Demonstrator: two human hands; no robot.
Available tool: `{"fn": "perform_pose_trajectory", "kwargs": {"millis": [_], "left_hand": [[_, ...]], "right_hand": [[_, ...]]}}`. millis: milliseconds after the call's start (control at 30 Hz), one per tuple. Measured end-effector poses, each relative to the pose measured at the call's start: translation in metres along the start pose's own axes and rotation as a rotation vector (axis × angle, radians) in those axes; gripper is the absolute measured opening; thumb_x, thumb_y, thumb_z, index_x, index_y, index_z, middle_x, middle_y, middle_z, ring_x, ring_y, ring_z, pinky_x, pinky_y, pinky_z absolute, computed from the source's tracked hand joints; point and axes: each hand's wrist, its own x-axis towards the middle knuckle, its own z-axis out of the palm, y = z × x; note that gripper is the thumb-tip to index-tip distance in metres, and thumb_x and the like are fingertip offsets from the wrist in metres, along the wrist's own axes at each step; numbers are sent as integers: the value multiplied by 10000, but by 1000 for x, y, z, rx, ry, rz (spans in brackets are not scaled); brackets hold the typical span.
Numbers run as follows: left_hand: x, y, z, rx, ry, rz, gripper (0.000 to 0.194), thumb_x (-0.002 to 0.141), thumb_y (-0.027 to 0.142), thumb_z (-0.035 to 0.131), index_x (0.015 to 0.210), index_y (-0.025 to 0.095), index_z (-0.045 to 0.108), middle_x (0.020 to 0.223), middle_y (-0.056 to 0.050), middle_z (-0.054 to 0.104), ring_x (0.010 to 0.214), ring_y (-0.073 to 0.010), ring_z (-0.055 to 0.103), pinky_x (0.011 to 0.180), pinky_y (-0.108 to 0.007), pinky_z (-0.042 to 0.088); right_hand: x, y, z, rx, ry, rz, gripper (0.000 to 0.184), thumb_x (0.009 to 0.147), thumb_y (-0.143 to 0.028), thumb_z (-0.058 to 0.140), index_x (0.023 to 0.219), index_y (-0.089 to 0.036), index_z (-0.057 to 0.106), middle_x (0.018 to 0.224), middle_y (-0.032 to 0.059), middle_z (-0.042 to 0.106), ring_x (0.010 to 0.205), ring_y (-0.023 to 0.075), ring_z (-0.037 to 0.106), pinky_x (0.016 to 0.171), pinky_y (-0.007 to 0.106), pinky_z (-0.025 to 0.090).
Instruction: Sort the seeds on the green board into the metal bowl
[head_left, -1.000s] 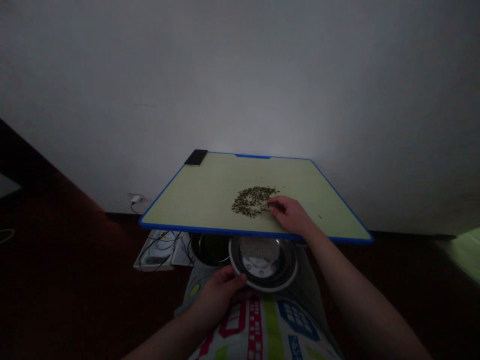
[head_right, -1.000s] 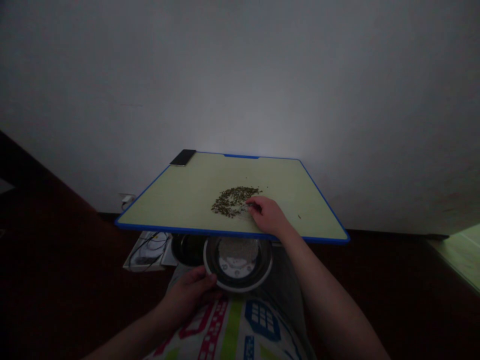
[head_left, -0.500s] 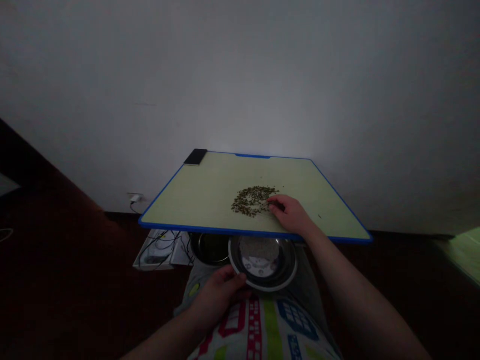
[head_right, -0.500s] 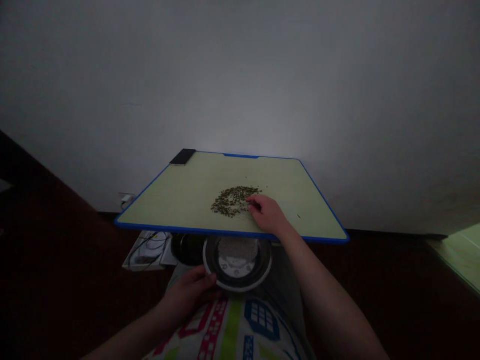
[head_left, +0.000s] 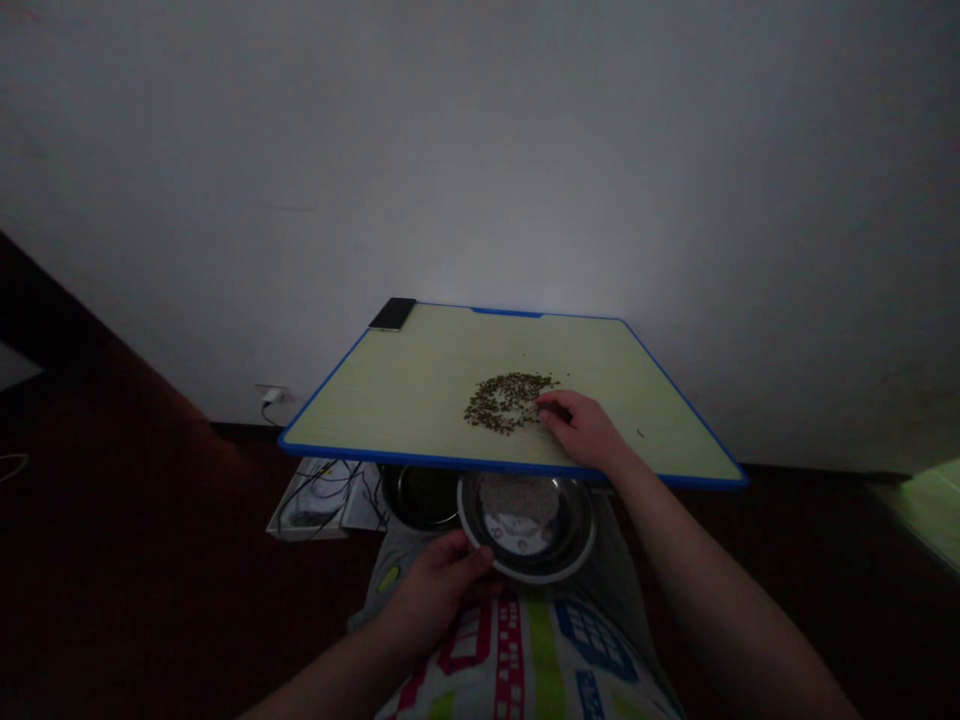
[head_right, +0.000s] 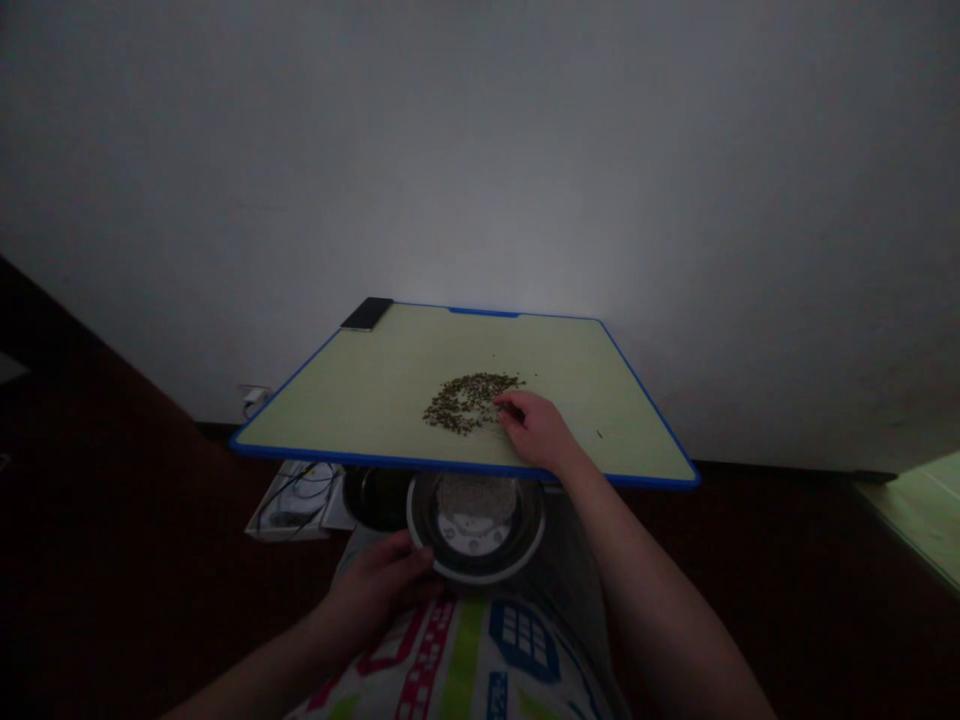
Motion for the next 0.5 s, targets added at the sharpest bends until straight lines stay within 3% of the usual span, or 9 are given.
{"fn": "perform_pose_trajectory", "kwargs": {"millis": [500], "left_hand": [[1, 1, -1, 37, -10, 9, 413, 575, 432, 858, 845, 147, 729, 928, -107, 779, 780, -193, 706, 738, -285, 543]], "right_hand": [[-2, -4, -1, 27, -38, -30, 235, 835, -197, 563, 1033, -183, 688, 863, 51, 680, 738, 158, 592, 697, 293, 458]]}}
